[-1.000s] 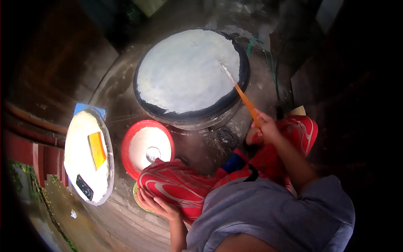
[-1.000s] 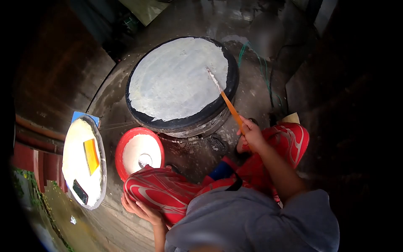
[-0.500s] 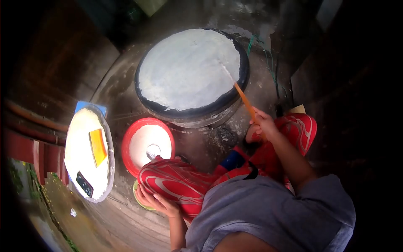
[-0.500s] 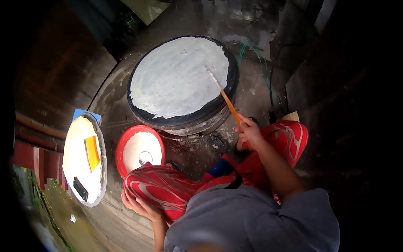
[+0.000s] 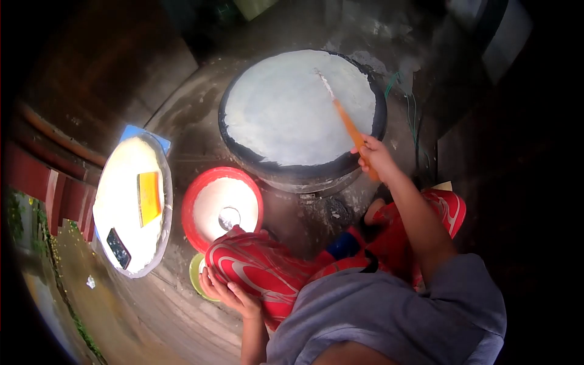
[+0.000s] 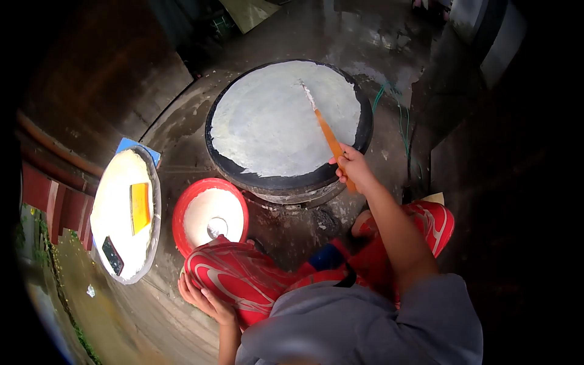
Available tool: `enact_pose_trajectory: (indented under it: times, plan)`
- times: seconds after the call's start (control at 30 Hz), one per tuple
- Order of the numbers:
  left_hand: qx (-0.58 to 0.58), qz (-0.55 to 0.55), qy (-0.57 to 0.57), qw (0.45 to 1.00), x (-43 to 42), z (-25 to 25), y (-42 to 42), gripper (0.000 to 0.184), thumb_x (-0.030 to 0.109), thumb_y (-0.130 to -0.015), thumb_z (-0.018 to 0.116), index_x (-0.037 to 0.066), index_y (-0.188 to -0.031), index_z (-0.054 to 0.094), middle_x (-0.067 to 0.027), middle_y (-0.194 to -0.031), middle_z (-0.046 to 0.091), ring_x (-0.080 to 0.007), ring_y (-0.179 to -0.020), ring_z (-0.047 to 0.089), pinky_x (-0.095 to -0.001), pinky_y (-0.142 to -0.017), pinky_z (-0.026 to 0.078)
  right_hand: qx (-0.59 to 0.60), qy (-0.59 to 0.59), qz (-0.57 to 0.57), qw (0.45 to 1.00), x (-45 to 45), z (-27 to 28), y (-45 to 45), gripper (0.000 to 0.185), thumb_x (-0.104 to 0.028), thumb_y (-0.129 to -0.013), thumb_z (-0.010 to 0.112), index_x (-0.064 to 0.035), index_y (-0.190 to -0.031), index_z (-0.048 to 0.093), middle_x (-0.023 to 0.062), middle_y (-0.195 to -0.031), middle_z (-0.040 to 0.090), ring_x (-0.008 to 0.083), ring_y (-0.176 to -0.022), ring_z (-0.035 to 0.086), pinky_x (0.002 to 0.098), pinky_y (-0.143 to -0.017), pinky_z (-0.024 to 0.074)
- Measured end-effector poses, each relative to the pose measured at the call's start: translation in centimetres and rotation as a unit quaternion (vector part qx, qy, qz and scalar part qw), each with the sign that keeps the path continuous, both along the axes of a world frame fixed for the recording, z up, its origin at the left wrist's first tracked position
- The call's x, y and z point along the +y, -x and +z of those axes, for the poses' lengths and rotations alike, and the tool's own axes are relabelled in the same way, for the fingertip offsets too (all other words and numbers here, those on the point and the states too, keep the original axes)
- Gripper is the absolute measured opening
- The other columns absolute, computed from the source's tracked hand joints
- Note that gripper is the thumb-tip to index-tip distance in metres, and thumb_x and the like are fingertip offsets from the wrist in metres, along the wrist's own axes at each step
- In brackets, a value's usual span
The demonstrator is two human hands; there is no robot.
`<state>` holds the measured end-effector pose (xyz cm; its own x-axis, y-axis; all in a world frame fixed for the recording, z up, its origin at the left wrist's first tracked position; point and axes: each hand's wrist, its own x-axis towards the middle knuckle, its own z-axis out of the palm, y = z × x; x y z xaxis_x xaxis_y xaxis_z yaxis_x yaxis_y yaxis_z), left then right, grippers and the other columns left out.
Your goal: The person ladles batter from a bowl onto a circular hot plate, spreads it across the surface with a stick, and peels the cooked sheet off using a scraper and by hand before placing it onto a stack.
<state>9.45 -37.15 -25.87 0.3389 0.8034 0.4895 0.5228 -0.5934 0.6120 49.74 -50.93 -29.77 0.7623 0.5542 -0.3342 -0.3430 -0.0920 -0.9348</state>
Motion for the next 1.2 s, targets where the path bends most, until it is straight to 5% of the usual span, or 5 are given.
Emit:
enact_pose_trajectory:
  times: [0.47, 0.53, 0.73, 0.93, 1.2]
  plan:
    - [0.022, 0.024, 0.009, 0.999, 0.4, -0.6, 0.2, 0.054, 0.034, -0.091, 0.031, -0.004, -0.129, 0.036, -0.0233, -0.134, 0.029, -0.0385, -0.126, 0.023, -0.0506, -0.103, 0.014, -0.093, 0.216, 0.007, 0.972, 8.2, -2.4, -8.7, 0.033, -0.019, -0.093, 0.035, -0.0099, -0.122, 0.049, 0.0089, -0.084, 0.055, 0.0152, -0.057, 0.051, 0.0281, -0.047, 0.0427]
    - [0.021, 0.023, 0.006, 0.999, 0.5, -0.7, 0.2, 0.054, 0.034, -0.091, 0.031, -0.004, -0.129, 0.036, -0.0234, -0.135, 0.029, -0.0385, -0.126, 0.023, -0.0507, -0.103, 0.014, -0.43, 0.423, 0.087, 0.793, 8.2, -3.8, -9.7, 0.032, -0.023, -0.09, 0.042, -0.0105, -0.117, 0.053, 0.0151, -0.089, 0.057, 0.025, -0.067, 0.058, 0.0354, -0.057, 0.0478]
    - [0.018, 0.026, 0.007, 0.999, 0.4, -0.6, 0.2, 0.054, 0.034, -0.091, 0.031, -0.003, -0.129, 0.036, -0.0236, -0.134, 0.029, -0.0389, -0.125, 0.023, -0.0512, -0.103, 0.014, -0.497, 0.554, 0.0, 0.668, 8.0, -2.0, -9.5, 0.025, -0.021, -0.089, 0.043, -0.0085, -0.103, 0.059, 0.0155, -0.083, 0.062, 0.0293, -0.084, 0.061, 0.0406, -0.07, 0.0481]
    - [0.018, 0.03, 0.004, 0.999, 0.4, -0.4, 0.1, 0.054, 0.035, -0.092, 0.031, -0.003, -0.129, 0.036, -0.0234, -0.134, 0.03, -0.0391, -0.125, 0.024, -0.0514, -0.103, 0.014, -0.319, 0.204, 0.021, 0.925, 6.4, -3.8, -6.6, 0.031, -0.015, -0.087, 0.047, -0.0142, -0.116, 0.058, 0.0035, -0.06, 0.052, 0.0134, -0.049, 0.047, 0.0285, -0.043, 0.0391]
    - [0.02, 0.021, 0.009, 1.0, 0.5, -0.4, 0.1, 0.054, 0.035, -0.092, 0.03, -0.004, -0.129, 0.036, -0.0229, -0.135, 0.03, -0.0385, -0.126, 0.023, -0.0508, -0.103, 0.014, -0.046, 0.177, 0.054, 0.982, 3.5, 1.1, -4.6, 0.036, -0.015, -0.088, 0.045, -0.0176, -0.123, 0.053, -0.0005, -0.062, 0.046, 0.0083, -0.045, 0.037, 0.0239, -0.036, 0.0305]
